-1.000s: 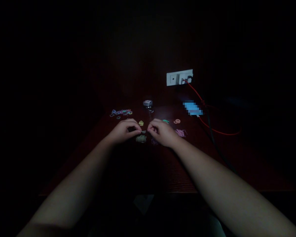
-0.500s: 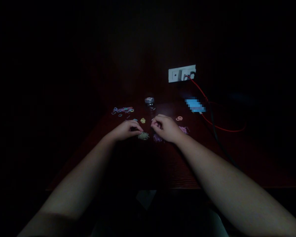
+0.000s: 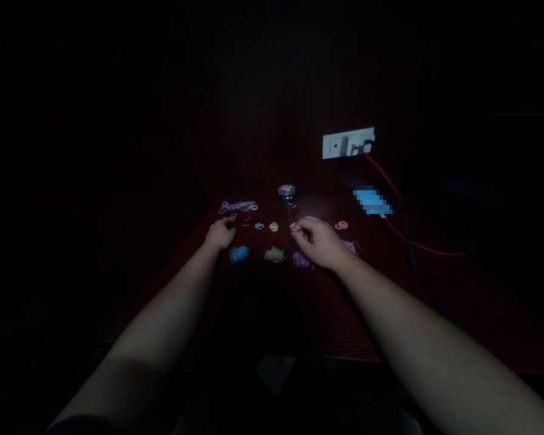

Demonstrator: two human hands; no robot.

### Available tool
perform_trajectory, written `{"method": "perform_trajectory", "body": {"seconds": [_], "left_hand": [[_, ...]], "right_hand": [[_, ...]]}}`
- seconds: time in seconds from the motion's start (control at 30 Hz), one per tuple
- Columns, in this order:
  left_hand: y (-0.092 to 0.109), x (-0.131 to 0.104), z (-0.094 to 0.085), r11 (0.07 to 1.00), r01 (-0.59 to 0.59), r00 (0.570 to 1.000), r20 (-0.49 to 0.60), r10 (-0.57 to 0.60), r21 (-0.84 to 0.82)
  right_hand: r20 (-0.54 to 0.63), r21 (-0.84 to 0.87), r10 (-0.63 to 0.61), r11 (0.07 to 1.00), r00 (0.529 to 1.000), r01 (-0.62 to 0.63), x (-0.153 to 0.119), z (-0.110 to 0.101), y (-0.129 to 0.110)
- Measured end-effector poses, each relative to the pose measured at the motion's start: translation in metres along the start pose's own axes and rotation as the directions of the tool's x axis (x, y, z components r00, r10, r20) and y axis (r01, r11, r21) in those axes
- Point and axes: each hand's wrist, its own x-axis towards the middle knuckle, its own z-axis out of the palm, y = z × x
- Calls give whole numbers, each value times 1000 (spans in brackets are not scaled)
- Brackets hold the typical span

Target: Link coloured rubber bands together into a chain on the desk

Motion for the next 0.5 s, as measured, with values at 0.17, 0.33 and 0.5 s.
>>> {"method": "perform_trajectory", "body": {"seconds": [0.17, 0.33, 0.5], "left_hand": [[5, 6, 9, 996, -22, 999, 33, 19, 91], [5, 15, 10, 995, -27, 999, 46, 23, 101], [5, 27, 14, 998, -28, 998, 54, 25, 63]], "right_hand": [[-3, -16, 1, 1000, 1000, -1, 1, 0, -2], [-21, -16, -3, 1000, 1000, 3, 2, 0, -3], [-22, -23, 7, 1000, 1000, -8, 2, 0, -3]]}}
